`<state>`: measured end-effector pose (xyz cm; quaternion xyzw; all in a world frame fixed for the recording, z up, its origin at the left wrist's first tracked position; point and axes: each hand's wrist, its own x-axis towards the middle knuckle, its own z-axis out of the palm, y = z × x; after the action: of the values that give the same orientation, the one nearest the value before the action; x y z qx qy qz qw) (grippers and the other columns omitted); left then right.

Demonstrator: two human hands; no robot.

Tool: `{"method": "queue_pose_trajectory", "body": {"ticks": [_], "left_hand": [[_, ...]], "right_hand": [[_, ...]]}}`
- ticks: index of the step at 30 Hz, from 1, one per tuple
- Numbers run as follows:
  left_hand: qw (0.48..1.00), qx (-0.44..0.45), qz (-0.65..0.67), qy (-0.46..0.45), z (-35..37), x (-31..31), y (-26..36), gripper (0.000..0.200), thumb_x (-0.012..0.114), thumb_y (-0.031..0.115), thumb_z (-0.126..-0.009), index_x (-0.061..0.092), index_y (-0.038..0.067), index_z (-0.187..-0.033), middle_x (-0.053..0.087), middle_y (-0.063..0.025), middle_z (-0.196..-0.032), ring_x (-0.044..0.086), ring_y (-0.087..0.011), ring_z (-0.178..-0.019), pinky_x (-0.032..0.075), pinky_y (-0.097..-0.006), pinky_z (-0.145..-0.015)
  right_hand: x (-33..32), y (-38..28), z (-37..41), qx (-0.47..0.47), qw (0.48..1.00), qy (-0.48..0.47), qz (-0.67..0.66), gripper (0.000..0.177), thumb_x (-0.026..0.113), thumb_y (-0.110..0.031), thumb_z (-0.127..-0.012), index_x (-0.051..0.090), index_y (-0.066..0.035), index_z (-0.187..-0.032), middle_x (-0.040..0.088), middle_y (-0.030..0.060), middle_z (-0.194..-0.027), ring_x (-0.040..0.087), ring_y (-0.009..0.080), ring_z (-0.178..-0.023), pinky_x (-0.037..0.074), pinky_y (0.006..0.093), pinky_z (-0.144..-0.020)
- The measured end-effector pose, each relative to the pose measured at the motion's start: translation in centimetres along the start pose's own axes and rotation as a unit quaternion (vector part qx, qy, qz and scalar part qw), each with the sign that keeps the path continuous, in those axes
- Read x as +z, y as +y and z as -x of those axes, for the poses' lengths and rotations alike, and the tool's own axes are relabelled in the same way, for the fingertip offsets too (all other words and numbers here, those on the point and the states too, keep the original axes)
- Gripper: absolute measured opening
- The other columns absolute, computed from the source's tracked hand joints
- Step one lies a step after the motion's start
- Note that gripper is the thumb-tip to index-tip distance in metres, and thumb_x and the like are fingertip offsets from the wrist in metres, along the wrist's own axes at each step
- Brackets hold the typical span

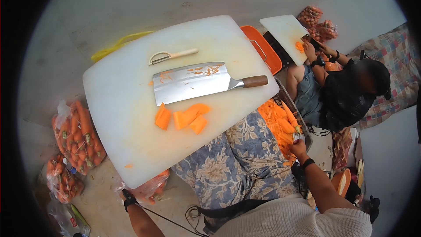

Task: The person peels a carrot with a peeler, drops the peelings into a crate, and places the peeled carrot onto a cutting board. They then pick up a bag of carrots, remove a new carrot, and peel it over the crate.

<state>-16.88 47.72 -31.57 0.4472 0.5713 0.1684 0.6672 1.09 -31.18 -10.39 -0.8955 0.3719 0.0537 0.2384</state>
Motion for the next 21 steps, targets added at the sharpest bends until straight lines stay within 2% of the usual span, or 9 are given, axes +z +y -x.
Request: {"method": "queue_pose_trajectory", "body": {"ticks": [3, 5, 7, 9, 13, 14, 15, 18, 21], "left_hand": [[0.968, -0.18, 0.16, -0.073, -0.2, -1.0, 1.2, 0.031, 0.049, 0.033, -0.083, 0.062, 0.006, -0.092, 0.064, -0.0095, -0.094, 0.061, -0.0229, -0.086, 0.048, -0.0333, -0.074], [0.979, -0.05, -0.187, -0.057, 1.8, -1.0, 1.9, 0.031, 0.054, 0.034, -0.079, 0.063, 0.007, -0.089, 0.065, -0.0089, -0.091, 0.062, -0.0241, -0.084, 0.049, -0.0347, -0.073], [0.854, 0.081, -0.512, -0.036, 4.7, 0.6, 2.6, 0.031, 0.058, 0.035, -0.076, 0.065, 0.007, -0.086, 0.065, -0.0082, -0.087, 0.063, -0.0252, -0.081, 0.05, -0.0362, -0.071], [0.611, 0.197, -0.767, -0.012, 7.4, 2.2, 3.5, 0.032, 0.062, 0.036, -0.072, 0.066, 0.007, -0.084, 0.066, -0.0076, -0.084, 0.064, -0.0263, -0.079, 0.051, -0.0377, -0.069], [0.574, 0.198, -0.795, 0.005, 11.1, 4.5, 5.6, 0.032, 0.064, 0.038, -0.068, 0.067, 0.008, -0.08, 0.066, -0.0107, -0.083, 0.065, -0.0273, -0.078, 0.051, -0.0387, -0.065], [0.665, 0.192, -0.715, 0.095, 8.0, 2.5, 2.6, 0.035, 0.062, 0.043, -0.07, 0.068, 0.009, -0.079, 0.067, -0.0108, -0.081, 0.066, -0.0261, -0.075, 0.052, -0.0379, -0.063], [0.665, 0.189, -0.716, 0.101, 8.6, 2.3, 2.5, 0.035, 0.062, 0.043, -0.07, 0.068, 0.009, -0.079, 0.067, -0.0108, -0.081, 0.066, -0.0261, -0.075, 0.052, -0.0379, -0.063], [0.581, 0.197, -0.787, 0.067, 10.1, 2.9, 1.6, 0.038, 0.059, 0.046, -0.073, 0.069, 0.009, -0.077, 0.067, -0.0113, -0.08, 0.066, -0.0283, -0.074, 0.052, -0.039, -0.062], [0.507, 0.441, -0.708, 0.217, 8.6, 1.7, -2.5, 0.044, 0.06, 0.045, -0.074, 0.065, 0.004, -0.087, 0.065, -0.0146, -0.089, 0.062, -0.0321, -0.082, 0.05, -0.0409, -0.069]], "right_hand": [[0.1, -2.3, 1.8, -0.004, 1.0, -0.017, 0.02, 0.038, 0.076, -0.02, -0.058, 0.046, -0.005, -0.074, 0.055, 0.0071, -0.068, 0.055, 0.0166, -0.055, 0.045, 0.0311, -0.051], [1.5, -0.8, 1.5, -0.077, 0.993, 0.023, 0.09, 0.039, 0.077, -0.023, -0.057, 0.047, -0.005, -0.073, 0.056, 0.0077, -0.069, 0.055, 0.0168, -0.058, 0.046, 0.0319, -0.053], [1.5, -0.8, 1.4, -0.063, 0.996, 0.008, 0.068, 0.039, 0.077, -0.022, -0.057, 0.046, -0.005, -0.073, 0.056, 0.0083, -0.07, 0.054, 0.0165, -0.059, 0.046, 0.0308, -0.054], [1.0, -1.3, 1.7, -0.007, 1.0, -0.011, -0.001, 0.034, 0.073, -0.011, -0.061, 0.047, -0.004, -0.081, 0.057, 0.0112, -0.07, 0.058, 0.0212, -0.055, 0.048, 0.0303, -0.052], [0.2, -3.7, 3.2, 0.064, 0.989, -0.055, -0.12, 0.034, 0.073, -0.009, -0.063, 0.044, -0.003, -0.081, 0.057, 0.011, -0.069, 0.059, 0.0206, -0.053, 0.049, 0.0312, -0.048], [0.6, -3.2, 2.8, 0.062, 0.989, -0.061, -0.119, 0.034, 0.073, -0.009, -0.063, 0.044, -0.003, -0.081, 0.057, 0.011, -0.069, 0.059, 0.0206, -0.053, 0.049, 0.0312, -0.048], [1.0, -2.5, 2.2, 0.058, 0.991, -0.055, -0.103, 0.034, 0.073, -0.009, -0.063, 0.044, -0.003, -0.082, 0.057, 0.0111, -0.069, 0.06, 0.0207, -0.051, 0.049, 0.0314, -0.047], [1.6, -1.8, 1.3, 0.031, 0.997, -0.039, -0.06, 0.035, 0.073, -0.011, -0.063, 0.045, -0.004, -0.082, 0.057, 0.0107, -0.069, 0.06, 0.021, -0.052, 0.049, 0.0316, -0.048], [2.4, -0.2, -0.5, -0.001, 1.0, -0.02, -0.024, 0.034, 0.074, -0.014, -0.061, 0.046, -0.005, -0.079, 0.057, 0.0097, -0.07, 0.059, 0.0208, -0.057, 0.048, 0.0314, -0.053]]}}
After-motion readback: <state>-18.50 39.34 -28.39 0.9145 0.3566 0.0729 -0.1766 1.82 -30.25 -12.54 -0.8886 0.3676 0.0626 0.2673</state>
